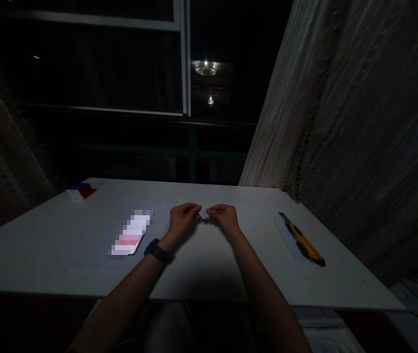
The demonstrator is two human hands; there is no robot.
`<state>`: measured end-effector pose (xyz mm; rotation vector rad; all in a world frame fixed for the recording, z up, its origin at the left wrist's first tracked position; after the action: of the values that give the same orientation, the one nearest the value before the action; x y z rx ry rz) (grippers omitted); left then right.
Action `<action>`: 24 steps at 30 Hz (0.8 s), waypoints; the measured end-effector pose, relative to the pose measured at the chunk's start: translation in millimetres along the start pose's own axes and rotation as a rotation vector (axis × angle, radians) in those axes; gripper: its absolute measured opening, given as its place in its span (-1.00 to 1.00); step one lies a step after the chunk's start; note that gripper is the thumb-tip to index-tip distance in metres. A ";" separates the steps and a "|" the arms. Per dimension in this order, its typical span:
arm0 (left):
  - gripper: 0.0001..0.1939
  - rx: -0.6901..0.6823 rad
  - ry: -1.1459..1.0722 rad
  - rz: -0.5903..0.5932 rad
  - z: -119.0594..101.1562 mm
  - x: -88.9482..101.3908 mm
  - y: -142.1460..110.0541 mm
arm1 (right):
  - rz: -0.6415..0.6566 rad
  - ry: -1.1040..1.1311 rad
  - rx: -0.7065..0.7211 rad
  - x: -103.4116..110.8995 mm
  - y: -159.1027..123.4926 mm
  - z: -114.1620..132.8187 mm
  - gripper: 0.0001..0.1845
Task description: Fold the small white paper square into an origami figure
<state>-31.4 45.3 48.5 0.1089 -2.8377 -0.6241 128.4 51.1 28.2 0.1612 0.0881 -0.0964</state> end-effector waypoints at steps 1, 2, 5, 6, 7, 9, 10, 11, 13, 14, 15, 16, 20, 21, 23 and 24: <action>-0.72 0.018 -0.023 0.003 0.8 -0.5 0.1 | -0.004 -0.005 -0.001 0.7 -0.5 0.7 -0.67; -0.71 0.043 -0.058 0.015 2.2 -1.8 0.2 | -0.006 -0.007 0.001 1.1 -0.9 1.3 -0.67; -0.56 0.117 -0.204 0.114 7.8 -10.9 -0.4 | -0.011 0.007 0.022 1.9 -1.3 1.9 -0.68; -0.53 0.143 -0.251 0.151 9.8 -14.4 -1.0 | -0.014 0.013 0.031 2.2 -1.1 1.7 -0.68; -0.54 0.172 -0.295 0.174 12.0 -17.1 -1.8 | -0.015 0.016 0.041 2.4 -0.9 1.4 -0.68; -0.66 0.240 -0.386 0.190 16.3 -20.5 -3.6 | -0.014 0.014 0.054 2.7 -0.4 0.8 -0.69; -0.70 0.275 -0.431 0.188 18.1 -21.5 -4.6 | -0.012 0.012 0.055 2.7 -0.3 0.5 -0.69; -0.72 0.306 -0.471 0.182 19.6 -22.0 -5.5 | -0.010 0.013 0.053 2.8 -0.4 0.3 -0.69; -0.71 0.352 -0.531 0.165 21.8 -22.6 -6.9 | -0.005 0.030 0.043 2.8 -0.7 -0.1 -0.67; -0.70 0.365 -0.549 0.154 22.9 -22.7 -7.1 | -0.001 0.042 0.037 2.6 -1.0 -0.5 -0.66; -0.70 0.372 -0.561 0.139 24.4 -22.5 -7.0 | 0.004 0.055 0.030 2.4 -1.1 -1.2 -0.65; -0.70 0.373 -0.568 0.122 26.3 -22.3 -6.5 | 0.009 0.065 0.021 2.0 -1.2 -2.5 -0.63; -0.72 0.300 -0.446 0.047 33.5 -17.9 -1.3 | 0.027 0.064 -0.033 -2.1 -1.3 -10.8 -0.61; -0.73 0.260 -0.370 0.029 33.2 -15.5 0.1 | 0.030 0.060 -0.046 -4.1 -1.6 -12.6 -0.60; -0.75 0.154 -0.224 0.031 27.4 -11.8 1.7 | 0.031 0.064 -0.079 -9.3 -2.8 -15.6 -0.57; -0.75 0.089 -0.162 0.038 21.8 -10.2 1.7 | 0.027 0.076 -0.093 -12.1 -3.7 -16.4 -0.56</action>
<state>-26.8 56.9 27.8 0.0202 -3.0164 -0.5212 114.7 51.2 12.6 0.0730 0.1659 -0.0594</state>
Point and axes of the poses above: each hand's wrist, its own y-axis towards the middle knuckle, its own x-axis out of the back of the hand, z = x × y, the point moved 6 cm from there along y, towards the middle knuckle, and after that the axes turned 1 degree about y, right-handed, at the moved point
